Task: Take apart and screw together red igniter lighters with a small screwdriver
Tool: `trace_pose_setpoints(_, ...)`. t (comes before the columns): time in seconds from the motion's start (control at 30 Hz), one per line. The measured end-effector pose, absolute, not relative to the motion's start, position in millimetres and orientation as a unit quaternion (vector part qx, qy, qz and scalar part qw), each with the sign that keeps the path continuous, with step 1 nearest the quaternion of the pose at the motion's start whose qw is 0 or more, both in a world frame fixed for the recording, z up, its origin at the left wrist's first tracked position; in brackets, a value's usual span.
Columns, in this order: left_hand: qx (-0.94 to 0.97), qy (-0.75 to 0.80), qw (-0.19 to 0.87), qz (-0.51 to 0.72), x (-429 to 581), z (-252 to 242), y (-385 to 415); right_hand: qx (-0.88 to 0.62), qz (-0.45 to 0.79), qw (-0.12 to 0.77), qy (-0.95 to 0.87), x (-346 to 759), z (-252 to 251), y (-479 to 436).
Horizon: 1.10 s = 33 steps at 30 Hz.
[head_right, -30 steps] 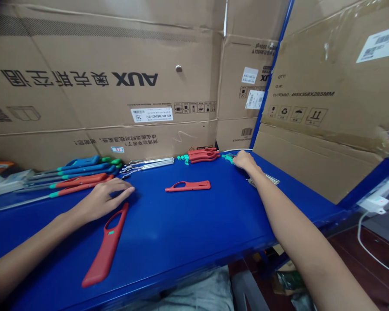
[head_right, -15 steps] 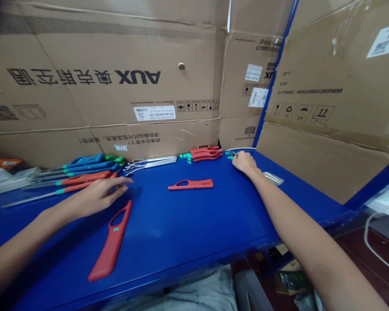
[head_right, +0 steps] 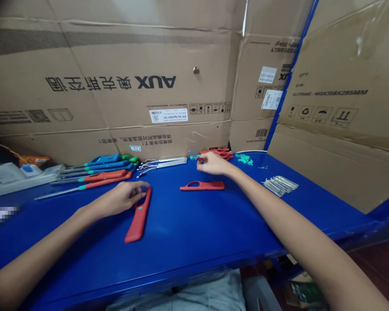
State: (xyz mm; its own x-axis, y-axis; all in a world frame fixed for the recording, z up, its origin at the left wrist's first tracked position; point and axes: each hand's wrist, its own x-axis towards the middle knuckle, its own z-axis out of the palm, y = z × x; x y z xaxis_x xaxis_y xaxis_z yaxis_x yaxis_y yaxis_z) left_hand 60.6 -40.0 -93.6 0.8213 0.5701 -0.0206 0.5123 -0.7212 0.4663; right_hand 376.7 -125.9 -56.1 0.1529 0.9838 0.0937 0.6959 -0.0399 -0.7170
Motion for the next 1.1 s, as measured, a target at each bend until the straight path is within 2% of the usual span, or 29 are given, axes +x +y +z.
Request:
trace_pose_setpoints(0.17,0.917,0.300,0.216,0.153,57.9,-102.4,-30.5,-0.662,0.243,0.149,-0.693,354.2,-61.3,-121.9)
trace_pose_setpoints(0.3,0.888,0.281,0.279,0.234,57.0,-105.7,-26.5,-0.662,0.251,0.105,-0.698,361.9,-68.2,-130.2)
trace_pose_setpoints(0.47,0.797,0.283,0.449,0.289,68.1,-104.0,-38.5,-0.672,0.256,0.147,-0.679,370.2,-72.2,-137.8)
trace_pose_setpoints(0.6,0.723,0.270,0.541,0.334,80.6,-96.8,-56.3,-0.634,0.355,0.262,-0.636,343.9,-69.0,-144.1)
trace_pose_setpoints(0.77,0.707,0.250,0.528,0.399,90.1,-92.4,-72.3,-0.555,0.475,0.399,-0.554,297.2,-68.3,-151.0)
trace_pose_setpoints(0.93,0.714,0.214,0.502,0.439,95.1,-97.2,-80.4,-0.510,0.546,0.418,-0.517,279.6,-75.2,-154.6)
trace_pose_setpoints(1.1,0.691,0.233,0.516,0.450,98.2,-96.3,-84.7,-0.533,0.542,0.422,-0.495,278.8,-77.4,-155.3)
